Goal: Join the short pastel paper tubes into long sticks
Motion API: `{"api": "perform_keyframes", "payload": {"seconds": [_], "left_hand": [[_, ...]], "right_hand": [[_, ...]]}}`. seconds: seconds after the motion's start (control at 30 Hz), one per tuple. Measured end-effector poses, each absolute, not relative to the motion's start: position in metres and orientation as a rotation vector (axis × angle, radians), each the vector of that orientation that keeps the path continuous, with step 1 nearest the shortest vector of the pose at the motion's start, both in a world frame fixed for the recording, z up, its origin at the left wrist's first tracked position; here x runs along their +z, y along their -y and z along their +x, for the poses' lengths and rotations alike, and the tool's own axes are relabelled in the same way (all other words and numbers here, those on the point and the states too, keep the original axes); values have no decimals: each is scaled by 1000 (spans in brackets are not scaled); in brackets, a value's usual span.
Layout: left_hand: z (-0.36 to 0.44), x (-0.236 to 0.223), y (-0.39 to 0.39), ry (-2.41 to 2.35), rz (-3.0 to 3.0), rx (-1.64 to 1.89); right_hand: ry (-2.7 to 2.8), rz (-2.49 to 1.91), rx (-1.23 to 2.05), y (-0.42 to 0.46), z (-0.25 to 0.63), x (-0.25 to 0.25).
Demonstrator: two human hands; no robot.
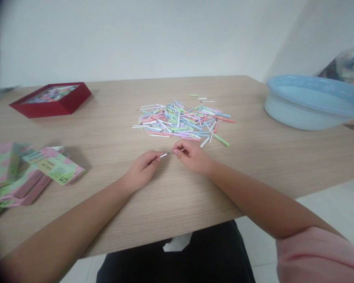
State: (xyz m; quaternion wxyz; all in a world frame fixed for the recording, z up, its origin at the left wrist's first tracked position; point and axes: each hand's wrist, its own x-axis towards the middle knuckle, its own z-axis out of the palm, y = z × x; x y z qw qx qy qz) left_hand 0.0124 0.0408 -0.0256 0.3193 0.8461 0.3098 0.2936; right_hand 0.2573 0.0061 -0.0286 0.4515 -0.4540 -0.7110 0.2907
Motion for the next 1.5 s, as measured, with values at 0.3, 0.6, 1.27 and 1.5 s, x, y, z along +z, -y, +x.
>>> {"api": "perform_keyframes", "payload": {"seconds": [0.3,0.6,1.27,1.5], "left_hand": [[13,-25,-40,-807,2239,753],[13,-23,-39,-810,2226,765],[11,-24,-38,-758,2159,693],[15,-21,-40,-845,2137,693]], "right_hand": [[1775,-1107,731,-6,256,-32],[1796,-1097,768,-4,252,-31],[2075,-855,616,12,243,-11],[1723,-966,588,-9,261,-12]]}}
